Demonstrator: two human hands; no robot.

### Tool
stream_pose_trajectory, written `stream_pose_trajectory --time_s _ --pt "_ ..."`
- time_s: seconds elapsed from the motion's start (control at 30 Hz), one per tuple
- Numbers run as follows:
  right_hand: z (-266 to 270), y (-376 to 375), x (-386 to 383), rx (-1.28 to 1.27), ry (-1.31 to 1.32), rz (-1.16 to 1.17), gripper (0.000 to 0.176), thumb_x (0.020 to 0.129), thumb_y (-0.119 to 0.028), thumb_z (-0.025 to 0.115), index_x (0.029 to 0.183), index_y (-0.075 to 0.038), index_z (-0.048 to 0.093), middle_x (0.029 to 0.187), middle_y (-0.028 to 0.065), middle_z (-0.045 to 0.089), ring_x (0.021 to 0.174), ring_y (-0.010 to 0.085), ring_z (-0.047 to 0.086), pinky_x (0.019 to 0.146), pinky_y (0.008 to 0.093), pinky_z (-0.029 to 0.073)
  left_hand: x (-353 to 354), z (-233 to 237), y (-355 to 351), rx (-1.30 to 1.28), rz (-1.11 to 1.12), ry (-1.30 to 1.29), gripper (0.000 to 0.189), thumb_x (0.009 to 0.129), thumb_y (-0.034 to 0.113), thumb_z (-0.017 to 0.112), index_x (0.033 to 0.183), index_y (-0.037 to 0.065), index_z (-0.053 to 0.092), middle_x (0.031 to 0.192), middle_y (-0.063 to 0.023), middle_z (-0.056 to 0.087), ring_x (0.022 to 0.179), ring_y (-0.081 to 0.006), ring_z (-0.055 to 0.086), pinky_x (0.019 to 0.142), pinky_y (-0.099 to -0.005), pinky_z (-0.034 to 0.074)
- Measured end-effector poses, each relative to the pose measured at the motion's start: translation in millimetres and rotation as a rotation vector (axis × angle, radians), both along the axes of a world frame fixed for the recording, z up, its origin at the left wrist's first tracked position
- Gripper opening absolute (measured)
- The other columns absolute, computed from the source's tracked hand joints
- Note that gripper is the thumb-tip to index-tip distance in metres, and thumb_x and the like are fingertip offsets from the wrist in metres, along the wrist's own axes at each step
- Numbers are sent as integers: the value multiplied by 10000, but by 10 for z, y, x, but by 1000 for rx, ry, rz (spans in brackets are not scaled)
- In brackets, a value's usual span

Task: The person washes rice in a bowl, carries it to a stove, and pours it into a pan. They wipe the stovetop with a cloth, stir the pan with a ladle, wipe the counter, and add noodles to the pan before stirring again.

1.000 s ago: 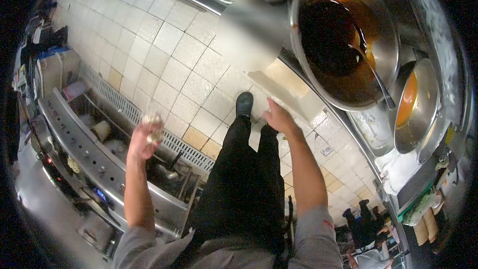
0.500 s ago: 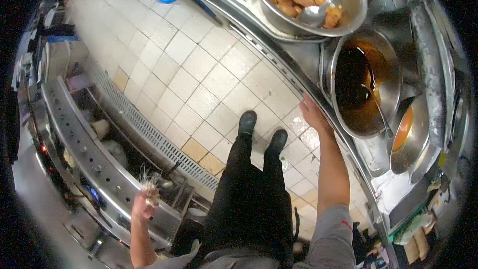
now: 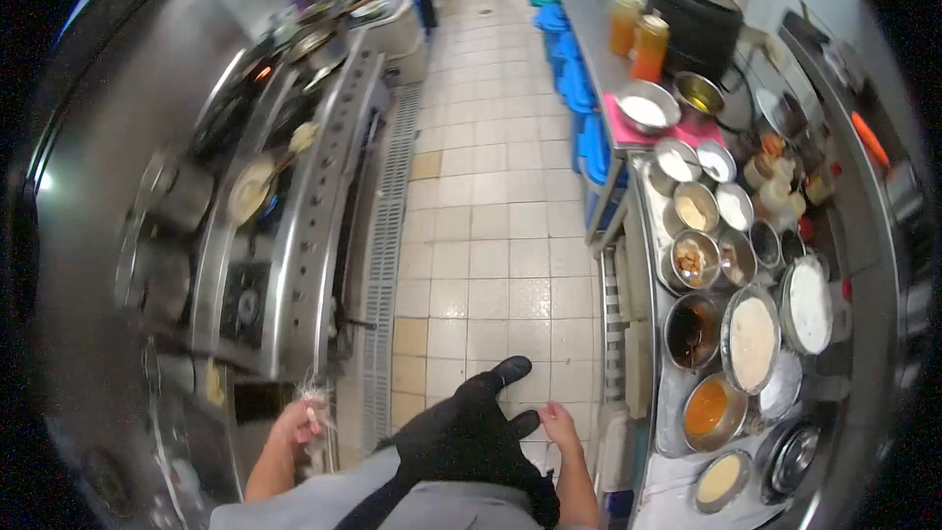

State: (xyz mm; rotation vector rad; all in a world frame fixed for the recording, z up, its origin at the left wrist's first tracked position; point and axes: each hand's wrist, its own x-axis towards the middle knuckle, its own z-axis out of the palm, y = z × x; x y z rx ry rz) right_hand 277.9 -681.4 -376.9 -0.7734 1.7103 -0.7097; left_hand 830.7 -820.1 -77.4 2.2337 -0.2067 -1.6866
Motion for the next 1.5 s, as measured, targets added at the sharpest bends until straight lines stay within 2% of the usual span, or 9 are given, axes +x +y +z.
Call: stream_pose_trajectory --time_s 0.17,0.33,0.57,0.8,0.93,1.13,1.27,1.33,1.5 --pt "162 314 -274 -81 272 241 461 896 -285 638 1223 37 593 978 152 696 837 202 673 784 331 520 814 -390 1004 -210 325 119 102 876 115 611 958 58 592 742 -57 605 571 -188 583 422 -312 479" --pt "887 560 -427 65 68 -181 321 910 -236 615 1104 19 629 883 94 673 755 159 648 647 299 512 1118 -538 853 -213 281 112 86 876 142 616 936 83 602 762 -42 608 614 -177 594 435 -312 459" --pt "707 1235 -364 228 -208 -542 296 949 -234 603 1135 -3 599 853 61 633 706 137 589 606 280 483 925 -9 -485 -527 209 261 63 863 138 632 920 118 611 752 -2 586 626 -138 579 485 -295 454" --pt "945 -6 540 250 -104 -278 312 958 -237 600 1159 1 583 874 50 629 722 132 585 624 275 484 1457 1036 -2137 -672 114 192 263 861 79 619 1122 74 595 901 -16 593 748 -125 579 565 -285 473" --pt "1260 -933 938 105 -2 -103 322 963 -239 598 1173 4 573 887 44 626 731 129 582 634 272 485 1954 1402 -3164 -803 118 123 271 868 70 602 1139 80 616 952 -37 658 681 -106 626 454 -227 486" --pt "1929 -2057 1482 -60 -11 -115 406 965 -236 607 1267 25 534 1005 53 624 803 140 603 705 268 488 2626 1439 -4542 -856 245 211 96 878 52 571 968 19 576 834 -81 592 581 -139 554 427 -213 469" --pt "1284 -1879 1312 169 -92 -188 472 948 -260 633 1315 12 515 1101 99 642 886 188 647 694 309 510 2851 1093 -5205 -908 418 304 54 920 68 526 926 30 564 804 -77 559 574 -141 512 431 -213 458" --pt "1243 -1899 1264 192 -91 -177 480 937 -264 648 1313 4 517 1103 107 649 900 205 655 691 325 522 2968 904 -5427 -974 438 275 129 929 54 506 1029 12 576 929 -124 580 757 -204 563 490 -279 450" --pt "646 -2198 871 92 -265 -350 424 957 -261 623 1265 16 533 1098 183 640 904 243 654 758 388 546 2778 1115 -5635 -997 601 128 164 953 76 456 1074 19 552 954 -130 583 743 -223 547 485 -292 445"
